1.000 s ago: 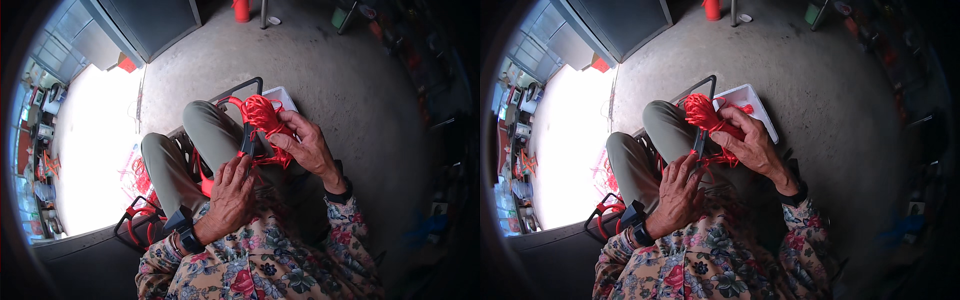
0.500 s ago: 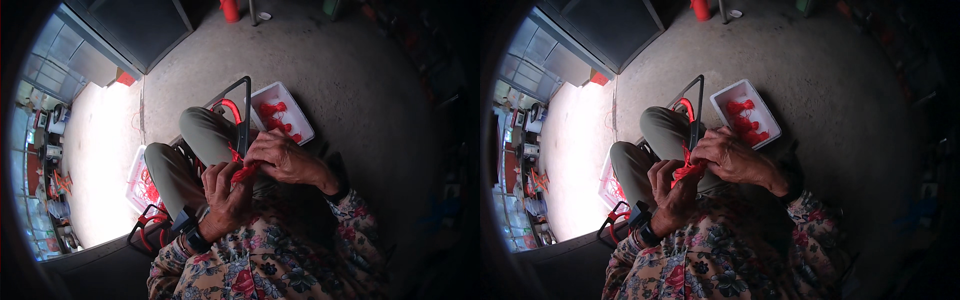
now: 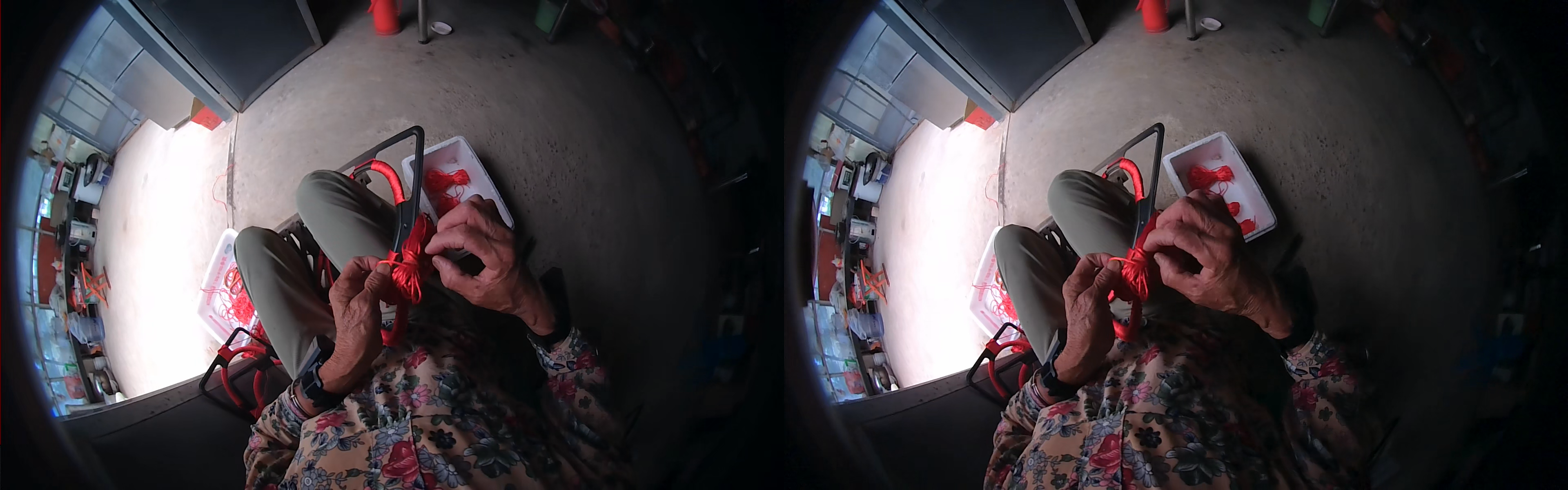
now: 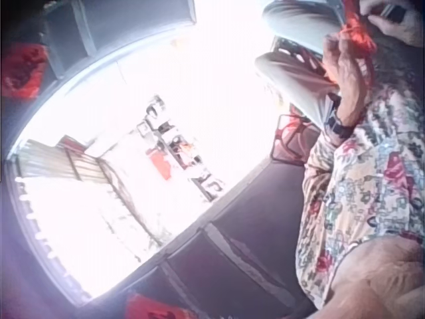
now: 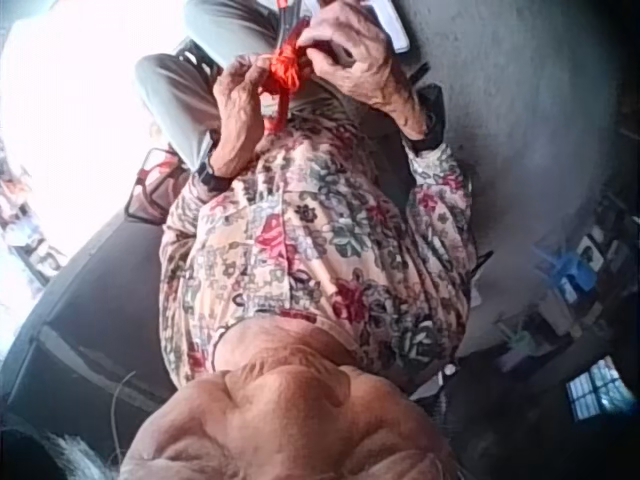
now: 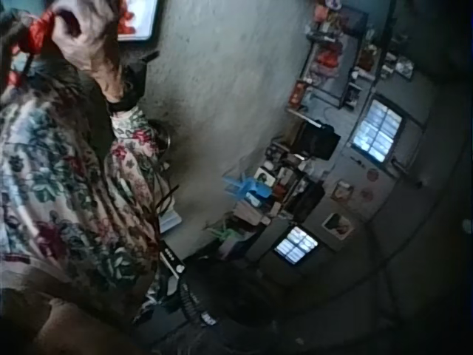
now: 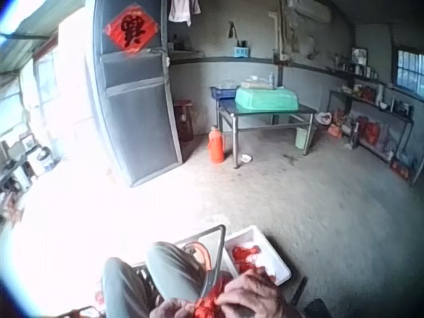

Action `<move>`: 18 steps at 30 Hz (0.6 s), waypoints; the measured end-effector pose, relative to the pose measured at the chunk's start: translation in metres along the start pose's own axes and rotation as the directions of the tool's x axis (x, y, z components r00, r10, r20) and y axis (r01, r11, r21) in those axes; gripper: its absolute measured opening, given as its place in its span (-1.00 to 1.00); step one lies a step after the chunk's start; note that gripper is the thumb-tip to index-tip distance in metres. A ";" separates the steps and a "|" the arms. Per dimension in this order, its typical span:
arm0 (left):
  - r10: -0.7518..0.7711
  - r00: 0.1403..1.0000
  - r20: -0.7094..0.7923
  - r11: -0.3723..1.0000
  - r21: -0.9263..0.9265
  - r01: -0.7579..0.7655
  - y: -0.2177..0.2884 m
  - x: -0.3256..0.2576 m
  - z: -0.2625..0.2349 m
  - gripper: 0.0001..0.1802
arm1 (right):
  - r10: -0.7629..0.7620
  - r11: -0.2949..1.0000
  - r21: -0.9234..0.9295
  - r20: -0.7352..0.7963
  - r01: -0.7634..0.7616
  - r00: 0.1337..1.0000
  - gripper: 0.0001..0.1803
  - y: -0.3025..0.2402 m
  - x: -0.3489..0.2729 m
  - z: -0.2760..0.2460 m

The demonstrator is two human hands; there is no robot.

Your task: The person is wrapping a red plastic cord around a black circular frame, likely for furniture manufacturing.

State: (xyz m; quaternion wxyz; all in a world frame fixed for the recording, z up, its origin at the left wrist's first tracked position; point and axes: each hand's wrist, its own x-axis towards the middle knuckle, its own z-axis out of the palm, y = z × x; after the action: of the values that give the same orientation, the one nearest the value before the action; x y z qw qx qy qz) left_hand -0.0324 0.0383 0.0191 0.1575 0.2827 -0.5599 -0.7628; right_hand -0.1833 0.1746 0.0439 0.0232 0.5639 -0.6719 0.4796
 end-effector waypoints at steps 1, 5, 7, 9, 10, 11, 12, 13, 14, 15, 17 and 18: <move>-0.033 0.999 -0.004 0.999 -0.019 0.033 0.001 0.000 0.000 -0.81 | -0.006 1.000 -0.017 0.016 0.006 1.000 -0.71 -0.006 -0.006 0.003; -0.032 0.999 0.032 0.999 -0.032 0.033 0.005 -0.002 0.004 -0.83 | -0.015 0.999 0.029 0.095 0.012 0.995 -0.70 -0.016 -0.015 0.016; 0.004 0.999 0.047 1.000 -0.027 -0.003 0.002 -0.004 0.003 -0.86 | 0.077 0.995 0.045 0.174 -0.086 0.982 -0.66 -0.012 -0.019 0.022; 0.043 0.993 0.112 0.999 0.020 -0.045 0.000 -0.006 0.000 -0.89 | 0.066 0.997 0.016 0.201 -0.070 0.977 -0.66 -0.013 -0.022 0.021; 0.041 0.993 0.112 0.999 0.019 -0.044 0.001 -0.006 -0.001 -0.89 | 0.058 0.998 -0.014 0.228 -0.056 0.972 -0.66 -0.013 -0.023 0.020; 0.045 0.993 0.110 0.997 0.057 -0.052 0.002 -0.005 -0.001 -0.88 | 0.059 0.998 -0.014 0.228 -0.058 0.972 -0.66 -0.012 -0.023 0.019; 0.050 0.993 0.108 0.994 0.096 -0.061 0.004 -0.004 0.000 -0.88 | 0.057 0.998 -0.030 0.276 -0.051 0.960 -0.66 -0.012 -0.020 0.017; 0.050 0.993 0.108 0.994 0.096 -0.060 0.006 -0.004 0.000 -0.88 | 0.055 0.998 -0.044 0.323 -0.043 0.945 -0.65 -0.011 -0.019 0.016; 0.026 0.994 0.111 0.996 0.082 -0.035 0.007 -0.005 0.000 -0.88 | 0.054 0.998 -0.042 0.323 -0.043 0.945 -0.65 -0.011 -0.018 0.016; 0.000 0.993 0.118 0.998 0.066 -0.008 0.009 -0.006 0.002 -0.87 | 0.052 0.995 -0.095 0.325 -0.023 0.944 -0.63 -0.013 -0.017 0.016; 0.042 0.991 0.128 0.996 0.078 -0.053 0.002 -0.010 0.002 -0.87 | 0.054 0.989 -0.148 0.329 -0.005 0.943 -0.61 -0.016 -0.018 0.013; 0.093 0.986 0.135 0.990 0.092 -0.106 -0.002 -0.008 0.002 -0.87 | 0.042 0.993 -0.120 0.358 0.001 0.933 -0.62 -0.014 -0.020 0.011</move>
State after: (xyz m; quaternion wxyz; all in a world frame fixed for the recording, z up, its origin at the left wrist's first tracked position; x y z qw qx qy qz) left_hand -0.0267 0.0449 0.0194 0.1443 0.2114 -0.6197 -0.7419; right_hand -0.1602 0.1834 0.0351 -0.0721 0.6327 -0.6978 0.3280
